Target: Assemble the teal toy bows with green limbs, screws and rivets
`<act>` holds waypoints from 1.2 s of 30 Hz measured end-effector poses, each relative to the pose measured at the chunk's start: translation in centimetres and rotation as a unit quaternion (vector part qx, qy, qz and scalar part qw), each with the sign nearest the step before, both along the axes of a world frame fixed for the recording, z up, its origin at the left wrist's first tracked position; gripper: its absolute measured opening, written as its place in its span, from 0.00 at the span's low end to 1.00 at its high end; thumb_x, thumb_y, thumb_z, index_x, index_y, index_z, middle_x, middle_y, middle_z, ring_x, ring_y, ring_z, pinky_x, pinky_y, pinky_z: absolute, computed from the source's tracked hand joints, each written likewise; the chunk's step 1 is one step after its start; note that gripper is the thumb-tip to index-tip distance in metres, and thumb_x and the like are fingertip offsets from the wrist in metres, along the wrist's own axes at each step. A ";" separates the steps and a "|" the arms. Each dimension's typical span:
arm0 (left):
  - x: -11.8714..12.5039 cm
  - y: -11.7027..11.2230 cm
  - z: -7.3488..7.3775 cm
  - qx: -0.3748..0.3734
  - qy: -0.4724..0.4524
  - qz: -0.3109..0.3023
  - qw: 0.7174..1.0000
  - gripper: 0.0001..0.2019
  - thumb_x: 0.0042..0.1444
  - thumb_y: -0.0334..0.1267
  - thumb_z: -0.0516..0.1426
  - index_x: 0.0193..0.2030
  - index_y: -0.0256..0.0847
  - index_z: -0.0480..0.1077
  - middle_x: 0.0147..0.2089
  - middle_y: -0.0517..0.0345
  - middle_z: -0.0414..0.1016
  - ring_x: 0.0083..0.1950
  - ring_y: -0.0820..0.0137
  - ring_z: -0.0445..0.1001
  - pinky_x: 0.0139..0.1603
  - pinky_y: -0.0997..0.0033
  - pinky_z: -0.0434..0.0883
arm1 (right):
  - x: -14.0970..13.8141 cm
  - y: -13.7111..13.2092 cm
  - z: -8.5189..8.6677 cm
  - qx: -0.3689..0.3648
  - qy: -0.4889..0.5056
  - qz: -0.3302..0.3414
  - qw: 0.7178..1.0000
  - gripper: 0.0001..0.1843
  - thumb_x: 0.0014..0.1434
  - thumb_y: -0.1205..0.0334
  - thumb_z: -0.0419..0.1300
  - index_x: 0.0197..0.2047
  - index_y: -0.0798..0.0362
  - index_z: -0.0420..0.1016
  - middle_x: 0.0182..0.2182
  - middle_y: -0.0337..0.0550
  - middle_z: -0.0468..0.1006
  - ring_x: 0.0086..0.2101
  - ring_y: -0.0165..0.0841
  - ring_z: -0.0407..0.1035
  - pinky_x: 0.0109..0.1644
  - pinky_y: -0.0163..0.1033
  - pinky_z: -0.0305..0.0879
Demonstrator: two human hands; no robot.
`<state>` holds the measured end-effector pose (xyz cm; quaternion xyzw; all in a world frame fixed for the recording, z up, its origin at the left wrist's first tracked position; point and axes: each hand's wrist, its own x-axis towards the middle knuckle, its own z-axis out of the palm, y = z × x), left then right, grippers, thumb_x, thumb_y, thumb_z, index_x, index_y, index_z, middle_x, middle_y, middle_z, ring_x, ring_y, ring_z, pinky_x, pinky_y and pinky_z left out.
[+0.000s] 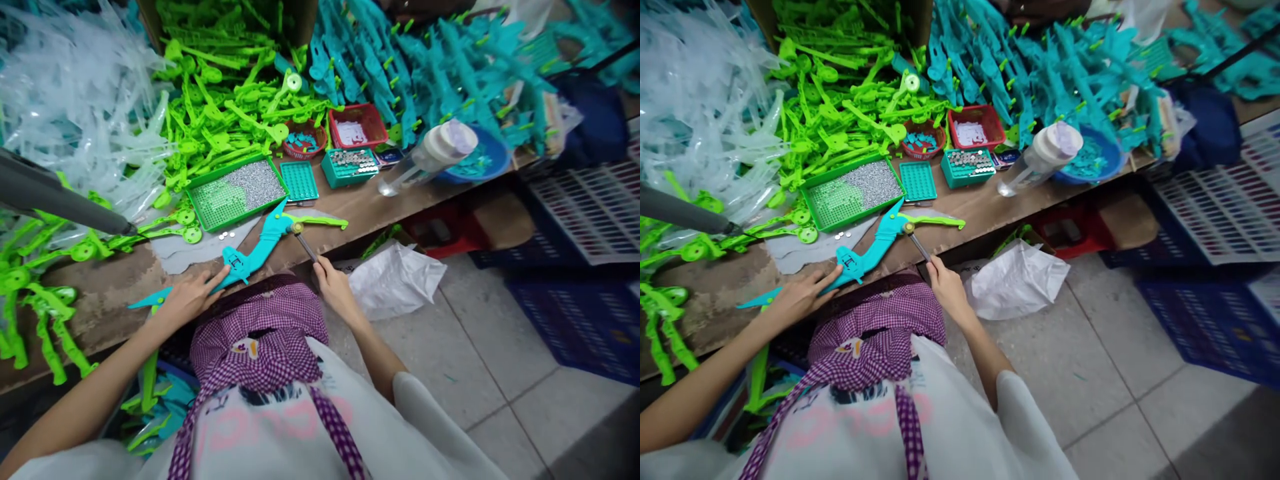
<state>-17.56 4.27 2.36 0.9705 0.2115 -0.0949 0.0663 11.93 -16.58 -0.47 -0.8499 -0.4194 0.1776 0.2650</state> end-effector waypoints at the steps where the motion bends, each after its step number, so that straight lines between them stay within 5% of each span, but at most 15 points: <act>1: 0.0 0.0 -0.1 -0.007 -0.007 0.005 1.000 0.26 0.68 0.47 0.46 0.71 0.49 0.57 0.50 0.42 0.74 0.32 0.61 0.77 0.33 0.65 0.70 | 0.2 -0.1 0.2 0.026 0.008 -0.013 1.000 0.22 0.68 0.49 0.45 0.54 0.48 0.72 0.32 0.43 0.82 0.31 0.40 0.77 0.33 0.40 0.69; 6: -0.1 0.2 -0.2 -0.009 -0.017 0.007 1.000 0.26 0.67 0.47 0.46 0.71 0.49 0.57 0.49 0.41 0.74 0.32 0.60 0.76 0.32 0.64 0.70 | 1.3 0.3 1.0 0.115 -0.009 -0.122 0.986 0.24 0.68 0.47 0.44 0.55 0.49 0.72 0.33 0.44 0.81 0.29 0.37 0.74 0.33 0.40 0.69; 11: -0.1 0.2 -0.3 -0.001 -0.002 0.004 1.000 0.26 0.67 0.47 0.46 0.70 0.50 0.58 0.50 0.42 0.75 0.32 0.61 0.76 0.31 0.66 0.68 | 1.9 0.6 0.1 0.022 -0.007 -0.074 0.997 0.24 0.66 0.46 0.45 0.52 0.49 0.75 0.38 0.50 0.83 0.35 0.44 0.77 0.36 0.43 0.68; 16: -0.2 0.3 -0.1 0.001 -0.004 -0.002 1.000 0.26 0.68 0.48 0.46 0.70 0.48 0.58 0.49 0.43 0.75 0.34 0.62 0.76 0.34 0.67 0.69 | 3.1 -1.2 0.1 0.040 -0.009 -0.183 0.982 0.30 0.67 0.43 0.40 0.56 0.52 0.71 0.42 0.54 0.81 0.39 0.45 0.75 0.40 0.45 0.67; 19: 0.9 0.6 0.2 -0.007 -0.021 -0.002 1.000 0.25 0.68 0.48 0.46 0.70 0.47 0.58 0.49 0.44 0.75 0.39 0.62 0.76 0.40 0.66 0.70 | 4.1 -1.8 0.0 0.000 -0.001 -0.180 0.984 0.31 0.64 0.40 0.41 0.52 0.53 0.74 0.40 0.55 0.81 0.37 0.46 0.74 0.39 0.46 0.65; 23: 4.7 1.3 0.3 0.005 -0.010 0.000 1.000 0.26 0.68 0.49 0.46 0.71 0.48 0.55 0.49 0.44 0.74 0.42 0.60 0.75 0.45 0.62 0.68 | 3.9 -0.6 0.7 0.061 0.025 -0.191 0.979 0.29 0.64 0.40 0.43 0.51 0.52 0.72 0.30 0.45 0.77 0.28 0.37 0.69 0.33 0.40 0.63; 27: 6.7 1.8 0.6 0.050 -0.064 -0.012 0.997 0.29 0.65 0.49 0.53 0.71 0.47 0.55 0.60 0.40 0.68 0.60 0.51 0.68 0.59 0.53 0.63 | 1.4 2.1 1.8 0.142 0.089 -0.137 0.976 0.27 0.65 0.41 0.45 0.52 0.53 0.70 0.21 0.33 0.68 0.20 0.30 0.63 0.27 0.35 0.61; 31: 1.1 0.2 0.3 0.061 -0.206 0.111 0.970 0.31 0.63 0.51 0.55 0.70 0.44 0.57 0.63 0.41 0.66 0.64 0.54 0.64 0.64 0.53 0.60 | -2.4 3.2 2.2 0.123 0.094 -0.004 0.988 0.24 0.65 0.46 0.48 0.50 0.55 0.73 0.34 0.46 0.81 0.32 0.35 0.74 0.40 0.41 0.71; 34: -5.5 -3.1 -0.7 0.098 -0.293 0.326 0.893 0.29 0.61 0.52 0.57 0.65 0.41 0.64 0.55 0.41 0.69 0.58 0.54 0.69 0.60 0.54 0.65 | -5.7 3.2 2.0 0.098 0.117 0.104 0.983 0.25 0.67 0.50 0.48 0.62 0.50 0.69 0.52 0.48 0.79 0.47 0.37 0.76 0.50 0.42 0.71; 36: -8.7 -5.6 -1.6 0.091 -0.302 0.420 0.851 0.31 0.58 0.56 0.58 0.63 0.39 0.67 0.52 0.42 0.69 0.56 0.53 0.70 0.58 0.53 0.66 | -7.7 3.7 1.7 0.072 0.125 0.210 0.967 0.26 0.68 0.53 0.47 0.66 0.46 0.64 0.53 0.45 0.79 0.48 0.36 0.76 0.52 0.41 0.71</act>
